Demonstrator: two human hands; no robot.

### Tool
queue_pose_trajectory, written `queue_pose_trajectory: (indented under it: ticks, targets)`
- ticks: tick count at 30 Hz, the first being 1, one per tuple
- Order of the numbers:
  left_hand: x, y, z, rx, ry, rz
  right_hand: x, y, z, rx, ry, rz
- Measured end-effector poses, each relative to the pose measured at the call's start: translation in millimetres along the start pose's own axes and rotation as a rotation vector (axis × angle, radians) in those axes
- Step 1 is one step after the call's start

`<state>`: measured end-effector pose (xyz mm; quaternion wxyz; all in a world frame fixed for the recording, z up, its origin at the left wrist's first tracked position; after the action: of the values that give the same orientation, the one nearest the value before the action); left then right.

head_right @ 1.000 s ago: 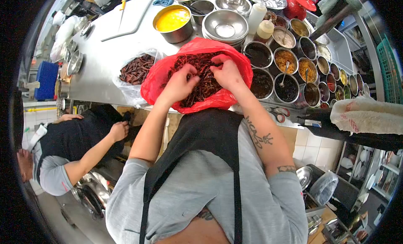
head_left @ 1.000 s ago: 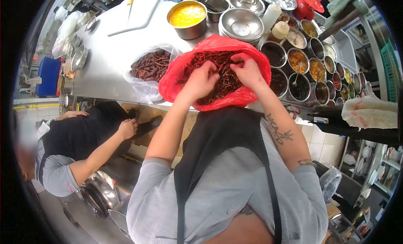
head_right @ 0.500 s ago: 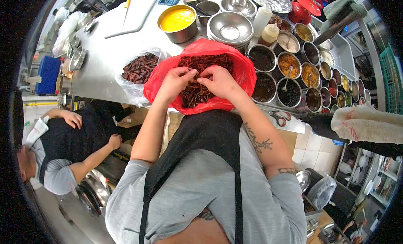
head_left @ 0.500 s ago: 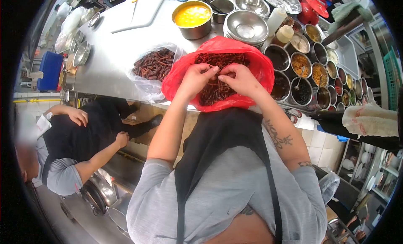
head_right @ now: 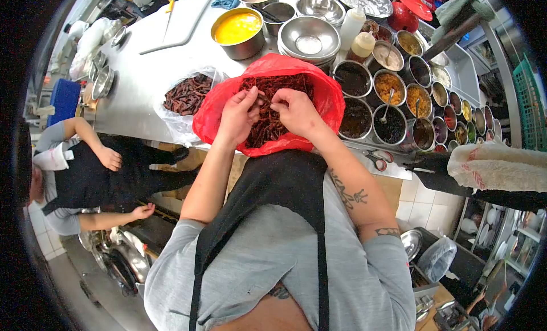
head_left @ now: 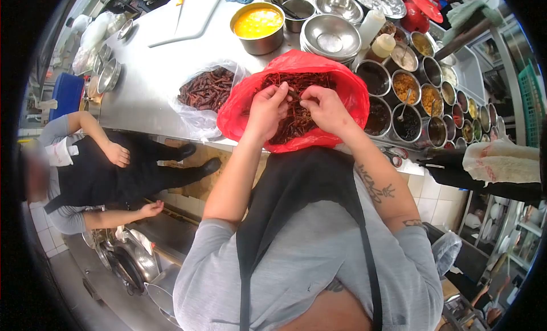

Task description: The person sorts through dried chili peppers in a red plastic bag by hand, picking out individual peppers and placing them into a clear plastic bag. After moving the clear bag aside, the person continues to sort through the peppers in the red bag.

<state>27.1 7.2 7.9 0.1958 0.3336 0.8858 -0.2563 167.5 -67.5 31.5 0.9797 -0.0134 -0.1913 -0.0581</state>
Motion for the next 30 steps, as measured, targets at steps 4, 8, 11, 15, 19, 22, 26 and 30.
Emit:
queue_pose_trajectory:
  ticks: [4,8,11,15,19,22,26,30]
  targets:
    - [6.5,2.3,11.0,0.062,-0.185,-0.022,-7.1,-4.7,12.0,0.046,0.19,0.27]
    - [15.3,4.1,3.7,0.035,-0.265,-0.153,19.8,-10.6,14.0,-0.128,-0.011,0.195]
    - [14.6,4.8,-4.7,0.048,-0.154,-0.096,39.5,-6.7,-11.6,-0.143,-0.232,-0.003]
    - [3.3,15.6,-17.0,-0.056,0.753,-0.085,43.2,-2.3,-12.2,-0.222,-0.225,-0.029]
    - [-22.6,29.6,-14.4,-0.242,1.589,-0.099,32.4,-2.1,-13.1,-0.202,-0.248,-0.043]
    - [-11.7,39.3,1.3,-0.23,1.54,-0.082,26.8,-5.0,-12.2,-0.249,-0.18,-0.032]
    - [-5.7,17.9,3.5,-0.076,0.944,-0.02,14.1,-4.5,-30.3,-0.274,-0.034,-0.03]
    - [-6.8,-4.9,15.1,0.159,0.312,0.001,-5.7,-1.0,-25.7,-0.164,0.197,-0.103]
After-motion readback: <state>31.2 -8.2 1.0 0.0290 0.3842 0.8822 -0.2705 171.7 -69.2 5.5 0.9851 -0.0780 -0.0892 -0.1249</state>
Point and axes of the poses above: each hand's wrist, its own y-axis towards the middle knuckle, its own x-axis out of the back of the hand, z = x × y, the point moved 6 cm from there along y, towards the middle knuckle, and after that the axes turned 5 degrees about z, right-handed, at the moved point
